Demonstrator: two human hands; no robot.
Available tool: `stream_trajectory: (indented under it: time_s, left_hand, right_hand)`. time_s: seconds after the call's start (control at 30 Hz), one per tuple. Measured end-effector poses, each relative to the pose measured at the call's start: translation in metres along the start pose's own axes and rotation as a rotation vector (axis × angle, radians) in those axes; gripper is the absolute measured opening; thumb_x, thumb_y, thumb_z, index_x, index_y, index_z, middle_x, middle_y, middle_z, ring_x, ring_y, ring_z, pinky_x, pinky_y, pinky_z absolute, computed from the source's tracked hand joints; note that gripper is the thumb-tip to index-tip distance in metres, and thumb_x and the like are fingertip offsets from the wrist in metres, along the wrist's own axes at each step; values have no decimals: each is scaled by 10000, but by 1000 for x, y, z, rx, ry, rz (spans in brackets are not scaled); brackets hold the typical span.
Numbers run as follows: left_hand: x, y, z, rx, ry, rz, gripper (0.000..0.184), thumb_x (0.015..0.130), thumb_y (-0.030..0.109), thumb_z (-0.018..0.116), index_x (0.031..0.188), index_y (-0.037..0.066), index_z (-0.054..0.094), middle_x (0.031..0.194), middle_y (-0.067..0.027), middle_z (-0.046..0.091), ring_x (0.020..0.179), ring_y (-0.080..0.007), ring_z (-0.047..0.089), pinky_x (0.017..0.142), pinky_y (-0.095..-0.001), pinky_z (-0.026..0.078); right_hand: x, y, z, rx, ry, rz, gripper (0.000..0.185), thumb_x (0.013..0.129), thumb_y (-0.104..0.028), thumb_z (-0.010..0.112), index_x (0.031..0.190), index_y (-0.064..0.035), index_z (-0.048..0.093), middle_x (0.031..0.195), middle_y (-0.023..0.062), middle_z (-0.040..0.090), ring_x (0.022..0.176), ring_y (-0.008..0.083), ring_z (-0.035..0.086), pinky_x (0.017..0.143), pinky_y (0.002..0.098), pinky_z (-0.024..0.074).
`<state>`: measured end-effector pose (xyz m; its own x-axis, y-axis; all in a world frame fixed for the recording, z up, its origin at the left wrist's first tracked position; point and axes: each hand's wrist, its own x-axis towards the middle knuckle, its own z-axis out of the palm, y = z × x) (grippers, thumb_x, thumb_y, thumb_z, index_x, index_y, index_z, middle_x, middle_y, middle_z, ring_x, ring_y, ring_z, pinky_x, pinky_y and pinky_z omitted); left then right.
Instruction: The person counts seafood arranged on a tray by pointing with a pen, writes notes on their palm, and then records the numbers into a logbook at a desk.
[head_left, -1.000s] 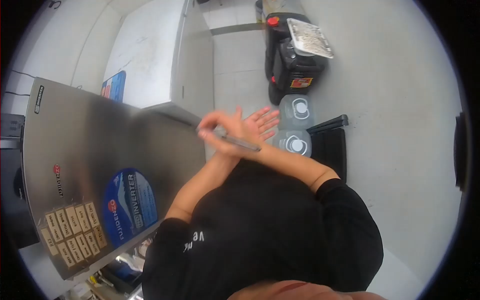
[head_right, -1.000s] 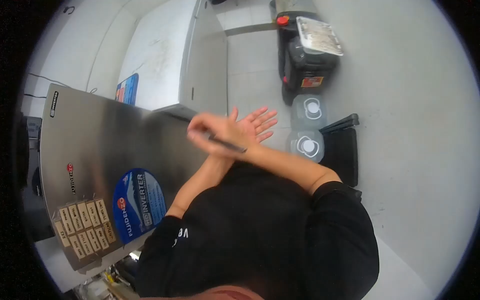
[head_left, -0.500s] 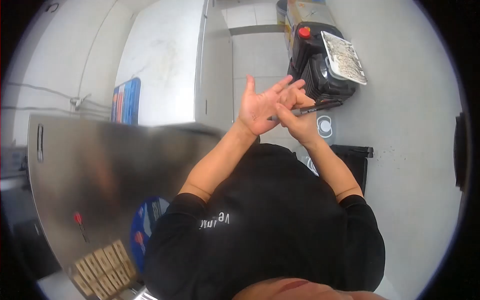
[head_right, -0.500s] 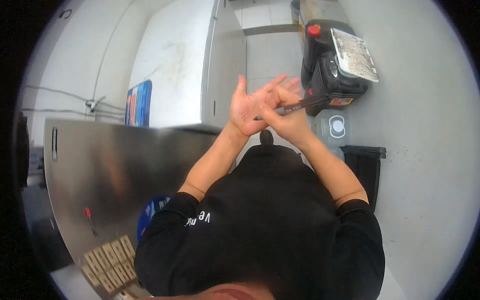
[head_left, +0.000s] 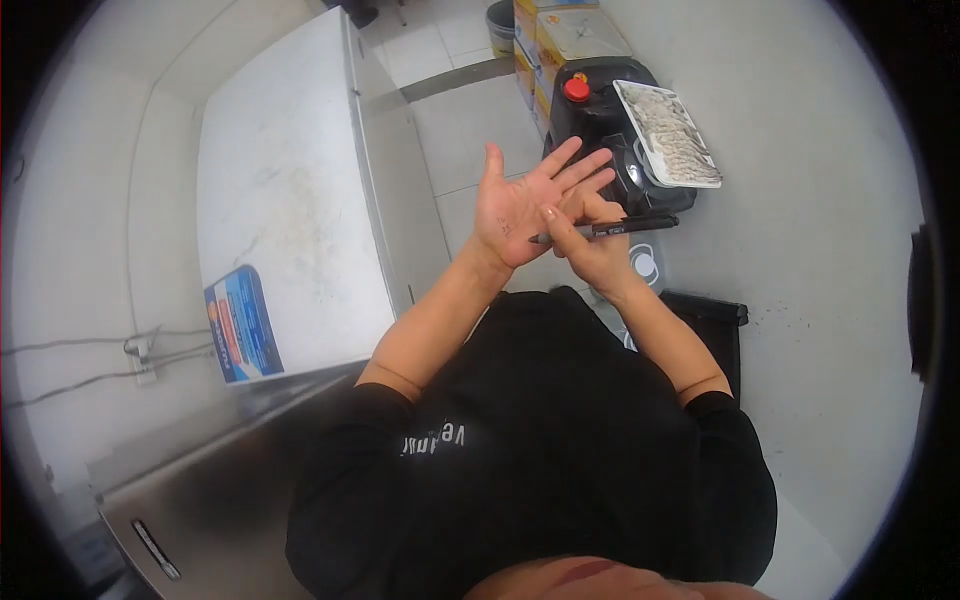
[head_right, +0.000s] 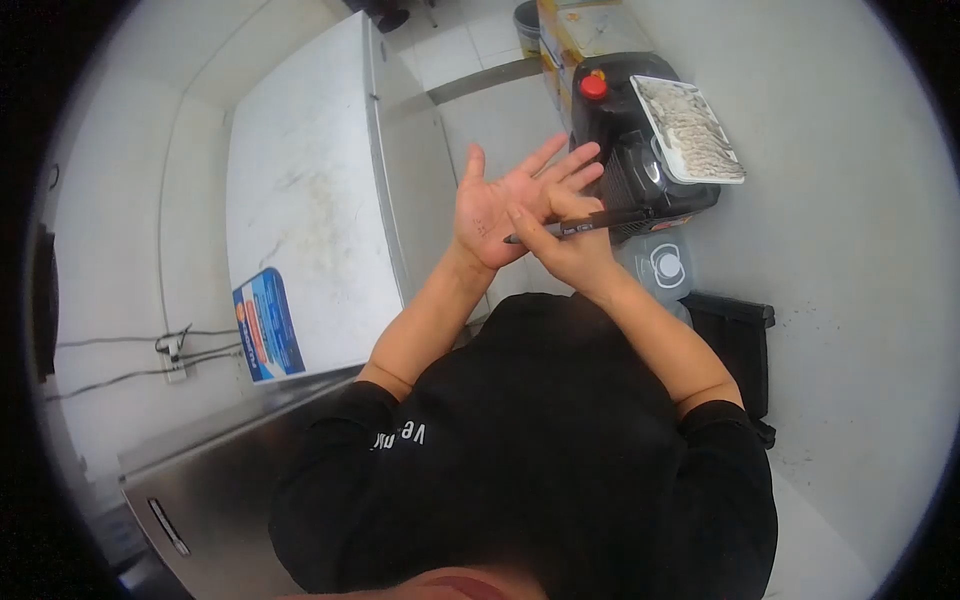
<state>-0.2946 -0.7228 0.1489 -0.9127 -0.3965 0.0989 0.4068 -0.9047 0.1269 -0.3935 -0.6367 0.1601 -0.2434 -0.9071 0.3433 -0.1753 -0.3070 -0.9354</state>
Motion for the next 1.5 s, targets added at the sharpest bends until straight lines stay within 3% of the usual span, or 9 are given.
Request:
stream_trajectory:
  time_s: [0.07,0.23,0.4,0.47,0.57,0.67,0.77,1.0,1.5]
  left_hand:
    - [14,8,-1,-19,-6,-12,1036,814,814,33,1507,47,109,1550,-235,135,1419,-403,181,1138,-549,189]
    - [34,25,1,23,56,-11,1000,842,794,84,1506,46,121,1554,-226,132,1427,-386,170,1141,-549,186]
    - [38,35,-13,161,143,-177,941,885,751,123,1503,42,163,1544,-233,177,1391,-401,257,1061,-518,319]
    - [45,35,-16,176,259,-111,929,895,740,134,1503,37,166,1537,-247,190,1372,-399,296,1013,-494,362]
    - [60,34,-32,87,137,-150,933,894,740,135,1502,33,161,1534,-249,193,1379,-396,286,1060,-501,321]
    - [87,17,-8,48,376,-106,949,884,752,123,1501,32,154,1531,-252,194,1385,-399,270,1110,-512,257]
    - [105,19,-15,117,284,-128,975,866,772,103,1500,33,161,1529,-252,196,1395,-401,246,1145,-511,195]
    - [126,22,-14,80,299,-82,979,864,773,87,1486,30,225,1525,-245,217,1401,-396,232,1145,-515,196]
    - [116,28,-17,80,185,-53,1038,818,821,71,1487,43,227,1525,-232,228,1385,-386,267,1152,-495,194]
  right_hand:
    - [12,6,-4,-16,29,53,212,828,-94,699,681,-14,569,607,53,592,567,78,528,505,256,384]
    - [40,19,-17,-29,-66,33,199,891,-79,618,706,-32,563,626,33,595,501,73,532,469,224,400]
    - [49,34,-41,233,-29,248,158,890,-111,639,770,-22,591,654,34,605,508,71,539,457,224,412]
    - [55,39,-49,311,1,302,153,888,-124,652,789,-20,599,669,36,611,517,71,544,458,221,415]
    - [63,48,-59,432,-14,340,165,878,-143,676,798,-19,602,688,40,616,539,72,555,466,215,420]
    - [74,56,-70,433,-30,148,158,866,-132,689,789,-22,607,700,45,618,558,73,563,475,214,429]
    - [79,64,-78,360,-60,192,172,860,-117,696,754,-32,589,690,46,613,556,77,566,484,215,434]
    - [88,75,-87,262,49,141,176,882,-79,656,753,-17,554,787,58,603,573,84,558,493,218,431]
    - [96,72,-78,221,49,131,157,867,-47,663,745,-16,569,711,53,610,606,88,570,577,236,443]
